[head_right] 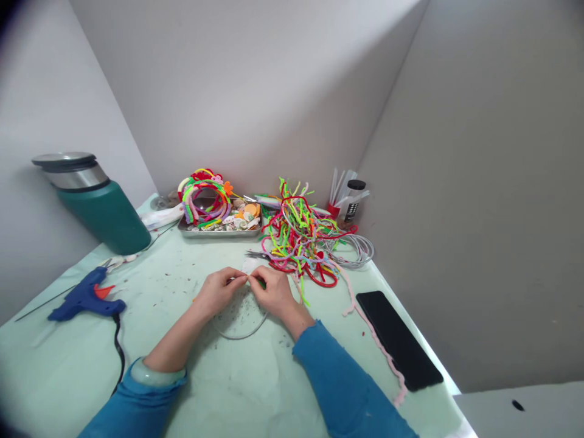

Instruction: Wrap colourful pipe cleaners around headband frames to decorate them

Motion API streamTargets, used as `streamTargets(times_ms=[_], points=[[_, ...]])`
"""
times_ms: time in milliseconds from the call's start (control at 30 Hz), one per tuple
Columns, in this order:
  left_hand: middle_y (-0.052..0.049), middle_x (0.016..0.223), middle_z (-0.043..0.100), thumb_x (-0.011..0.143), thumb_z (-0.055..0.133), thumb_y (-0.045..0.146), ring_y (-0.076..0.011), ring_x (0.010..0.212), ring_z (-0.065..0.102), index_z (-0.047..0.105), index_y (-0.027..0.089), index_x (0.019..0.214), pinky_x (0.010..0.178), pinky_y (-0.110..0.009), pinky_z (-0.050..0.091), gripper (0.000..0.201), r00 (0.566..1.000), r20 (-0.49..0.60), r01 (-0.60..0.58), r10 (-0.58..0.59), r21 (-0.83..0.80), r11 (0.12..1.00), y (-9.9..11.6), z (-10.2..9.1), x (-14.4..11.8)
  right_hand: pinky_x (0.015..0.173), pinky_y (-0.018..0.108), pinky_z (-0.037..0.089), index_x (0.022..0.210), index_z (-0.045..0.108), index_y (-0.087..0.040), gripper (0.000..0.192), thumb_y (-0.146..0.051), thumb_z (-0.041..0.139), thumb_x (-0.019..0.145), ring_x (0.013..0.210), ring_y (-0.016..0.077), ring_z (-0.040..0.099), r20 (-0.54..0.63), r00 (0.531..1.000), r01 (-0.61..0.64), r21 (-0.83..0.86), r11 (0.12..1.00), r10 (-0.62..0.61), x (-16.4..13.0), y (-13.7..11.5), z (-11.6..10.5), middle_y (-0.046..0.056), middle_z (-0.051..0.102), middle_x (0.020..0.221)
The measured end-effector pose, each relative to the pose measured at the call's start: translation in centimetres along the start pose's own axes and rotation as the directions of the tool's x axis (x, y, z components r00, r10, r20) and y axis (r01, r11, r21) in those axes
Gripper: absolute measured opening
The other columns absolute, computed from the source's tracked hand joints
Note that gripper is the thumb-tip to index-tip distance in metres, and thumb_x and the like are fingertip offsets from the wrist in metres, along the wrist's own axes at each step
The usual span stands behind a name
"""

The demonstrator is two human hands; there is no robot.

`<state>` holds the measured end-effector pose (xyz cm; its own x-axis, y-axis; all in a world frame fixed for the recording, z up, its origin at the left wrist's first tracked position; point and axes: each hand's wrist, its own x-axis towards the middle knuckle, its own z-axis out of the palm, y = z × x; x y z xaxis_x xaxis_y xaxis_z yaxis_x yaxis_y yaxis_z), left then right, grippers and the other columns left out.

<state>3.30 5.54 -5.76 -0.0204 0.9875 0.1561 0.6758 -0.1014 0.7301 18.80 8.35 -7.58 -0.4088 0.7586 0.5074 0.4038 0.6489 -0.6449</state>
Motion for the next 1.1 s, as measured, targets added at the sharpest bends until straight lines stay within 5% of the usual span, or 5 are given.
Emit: streamTargets(times_ms=[233, 500, 700, 900, 1100], points=[[0.001, 0.053, 0.056, 0.074, 0.046, 0.038, -0.0110, 0.046, 0.046, 0.066, 0.014, 0.075, 0.047, -0.022, 0.032, 0.031, 0.987, 0.113, 0.132, -0.114, -0.160, 0.978, -0.31, 0.31, -0.01, 0.058, 0.023, 0.038, 0.075, 0.059, -0.017, 0.012, -0.021, 0.049, 0.081, 0.060, 0.0121, 0.052, -0.005, 1.000, 0.000, 0.016, 1.000, 0.000, -0.01, -0.06, -0.02, 0.001, 0.059, 0.067], [0.004, 0.052, 0.051, 0.069, 0.051, 0.030, -0.0064, 0.038, 0.036, 0.062, 0.013, 0.081, 0.039, -0.019, 0.028, 0.024, 0.971, 0.190, 0.196, -0.142, -0.305, 0.932, -0.38, 0.54, -0.14, 0.061, 0.023, 0.040, 0.080, 0.060, -0.017, 0.012, -0.018, 0.049, 0.081, 0.066, 0.0128, 0.054, 0.008, 1.000, 0.024, 0.023, 0.999, -0.024, -0.03, -0.29, -0.12, 0.002, 0.062, 0.073], [0.004, 0.045, 0.049, 0.068, 0.051, 0.026, -0.0083, 0.041, 0.039, 0.063, 0.014, 0.074, 0.043, -0.020, 0.031, 0.018, 0.976, 0.173, 0.171, -0.134, -0.219, 0.961, -0.70, 0.69, -0.05, 0.063, 0.023, 0.040, 0.083, 0.061, -0.018, 0.012, -0.017, 0.048, 0.082, 0.067, 0.0131, 0.055, 0.029, 0.998, 0.053, 0.031, 0.998, -0.054, -0.05, -0.05, -0.05, 0.002, 0.062, 0.075], [-0.001, 0.069, 0.065, 0.068, 0.052, 0.024, -0.0136, 0.063, 0.054, 0.066, 0.015, 0.076, 0.058, -0.022, 0.037, 0.018, 0.990, 0.133, 0.065, -0.053, -0.089, 0.994, -0.98, 0.60, -0.02, 0.064, 0.024, 0.041, 0.083, 0.061, -0.018, 0.013, -0.016, 0.048, 0.081, 0.069, 0.0133, 0.055, 0.049, 0.997, 0.065, 0.028, 0.998, -0.066, -0.03, 0.02, -0.02, 0.003, 0.062, 0.076], [-0.002, 0.072, 0.067, 0.070, 0.053, 0.023, -0.0141, 0.067, 0.055, 0.066, 0.019, 0.077, 0.062, -0.022, 0.035, 0.015, 0.993, 0.115, -0.017, 0.004, 0.118, 0.993, -0.63, 0.33, -0.28, 0.063, 0.023, 0.040, 0.082, 0.061, -0.018, 0.013, -0.014, 0.048, 0.081, 0.068, 0.0130, 0.055, 0.065, 0.996, 0.059, 0.032, 0.998, -0.061, -0.05, 0.00, 0.04, 0.002, 0.062, 0.075]])
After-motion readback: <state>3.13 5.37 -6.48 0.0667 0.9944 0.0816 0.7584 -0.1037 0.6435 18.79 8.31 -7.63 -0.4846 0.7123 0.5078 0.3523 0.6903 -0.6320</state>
